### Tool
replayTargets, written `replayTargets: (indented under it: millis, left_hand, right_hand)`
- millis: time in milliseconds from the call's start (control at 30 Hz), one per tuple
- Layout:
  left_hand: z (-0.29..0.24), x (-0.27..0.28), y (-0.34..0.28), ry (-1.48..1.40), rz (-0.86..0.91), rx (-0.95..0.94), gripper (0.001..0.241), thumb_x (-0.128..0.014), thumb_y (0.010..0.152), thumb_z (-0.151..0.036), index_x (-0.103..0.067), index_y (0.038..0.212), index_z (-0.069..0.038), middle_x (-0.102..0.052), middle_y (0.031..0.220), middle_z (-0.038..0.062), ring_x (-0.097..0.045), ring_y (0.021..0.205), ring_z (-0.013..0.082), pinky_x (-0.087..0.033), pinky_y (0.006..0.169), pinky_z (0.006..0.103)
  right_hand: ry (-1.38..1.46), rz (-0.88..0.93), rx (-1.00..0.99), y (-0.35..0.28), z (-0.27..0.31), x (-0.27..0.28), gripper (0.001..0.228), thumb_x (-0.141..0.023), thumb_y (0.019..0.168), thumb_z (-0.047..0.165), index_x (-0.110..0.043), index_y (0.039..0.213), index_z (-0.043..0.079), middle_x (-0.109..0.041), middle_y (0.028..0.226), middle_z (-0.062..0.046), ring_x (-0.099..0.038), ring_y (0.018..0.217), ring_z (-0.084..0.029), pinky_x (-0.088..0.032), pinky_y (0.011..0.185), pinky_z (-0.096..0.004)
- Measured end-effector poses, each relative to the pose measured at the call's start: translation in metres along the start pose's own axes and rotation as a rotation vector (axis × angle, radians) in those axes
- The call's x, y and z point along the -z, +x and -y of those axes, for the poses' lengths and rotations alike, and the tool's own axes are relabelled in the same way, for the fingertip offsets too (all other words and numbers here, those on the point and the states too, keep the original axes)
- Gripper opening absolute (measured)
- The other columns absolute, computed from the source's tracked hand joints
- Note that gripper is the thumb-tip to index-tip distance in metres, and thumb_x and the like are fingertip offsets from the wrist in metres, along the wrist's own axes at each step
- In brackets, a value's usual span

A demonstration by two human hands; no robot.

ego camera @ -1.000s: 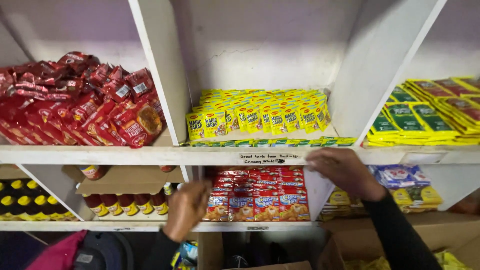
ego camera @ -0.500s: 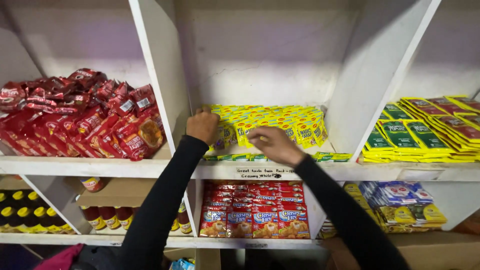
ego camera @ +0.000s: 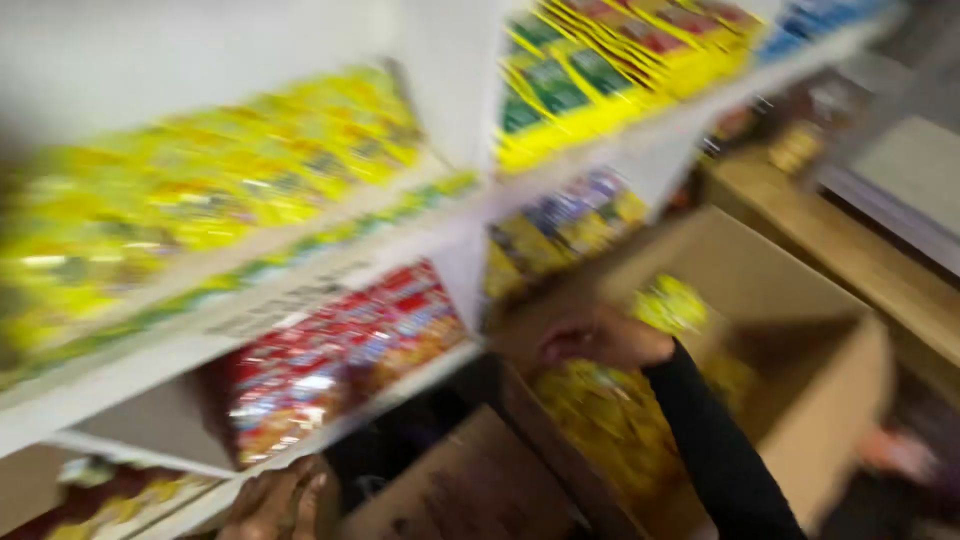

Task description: Organizing and stocking seasoning sachets onto a grocery store shelf.

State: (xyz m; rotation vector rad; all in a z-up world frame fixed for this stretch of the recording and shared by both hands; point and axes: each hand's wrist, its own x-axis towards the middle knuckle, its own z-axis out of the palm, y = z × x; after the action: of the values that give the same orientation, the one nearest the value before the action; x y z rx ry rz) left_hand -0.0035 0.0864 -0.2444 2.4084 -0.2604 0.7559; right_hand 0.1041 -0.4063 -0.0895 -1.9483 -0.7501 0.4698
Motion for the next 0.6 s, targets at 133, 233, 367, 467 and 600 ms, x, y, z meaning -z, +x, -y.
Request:
replayTargets:
  millis: [133,233,367,467,600]
  left_hand:
    - [0.013,-0.09,-0.039,-0.003,0.275,0.122,0.032,-0.078,0.078,-0.031,-0.079,0.108,-0.019,-0.075,0.106,0.01,-0.073,0.104,0.0335,-0.057,0.096,0.0472]
    - [0.002,-0.141,-0.044,0.127,0.432,0.23,0.042,-0.077,0.077,-0.043,-0.076,0.114,-0.024,-0.074,0.116,0.01,-0.068,0.111,0.0361,-0.057,0.091,0.0492]
    - [0.015,-0.205,-0.065,0.231,0.651,0.2,0.061,-0.073,0.076,-0.058,-0.066,0.128,-0.027,-0.068,0.128,0.011,-0.063,0.118,0.0379,-0.055,0.093,0.0514]
    - [0.006,-0.223,-0.08,0.279,0.885,0.246,0.072,-0.068,0.079,-0.07,-0.058,0.138,-0.031,-0.064,0.133,0.012,-0.061,0.122,0.0399,-0.054,0.098,0.0519]
    - [-0.017,-0.223,-0.093,0.307,0.882,0.349,0.083,-0.071,0.074,-0.07,-0.051,0.144,-0.031,-0.063,0.131,0.013,-0.06,0.122,0.0411,-0.05,0.1,0.056]
  right_hand:
    - [-0.095,-0.225,-0.175,-0.073,-0.159,0.024,0.016,-0.069,0.097,0.015,-0.075,0.105,0.004,-0.077,0.092,-0.005,-0.072,0.084,-0.011,-0.061,0.076,-0.03]
    - [-0.183,-0.278,-0.304,-0.096,-0.286,0.017,0.019,-0.072,0.092,0.019,-0.077,0.105,0.006,-0.079,0.089,-0.006,-0.073,0.082,-0.015,-0.06,0.075,-0.032]
    - [-0.48,-0.234,-0.453,-0.106,-0.353,-0.008,0.033,-0.075,0.083,0.033,-0.077,0.107,0.01,-0.078,0.099,-0.008,-0.072,0.091,-0.023,-0.059,0.081,-0.038]
    - [-0.708,-0.178,-0.534,-0.1,-0.362,-0.022,0.062,-0.081,0.072,0.049,-0.07,0.119,0.01,-0.071,0.114,-0.016,-0.066,0.107,-0.035,-0.054,0.089,-0.047]
    - [-0.723,-0.01,-0.767,-0.091,-0.325,-0.031,0.088,-0.085,0.066,0.056,-0.056,0.138,0.014,-0.06,0.127,-0.023,-0.059,0.118,-0.041,-0.051,0.097,-0.05]
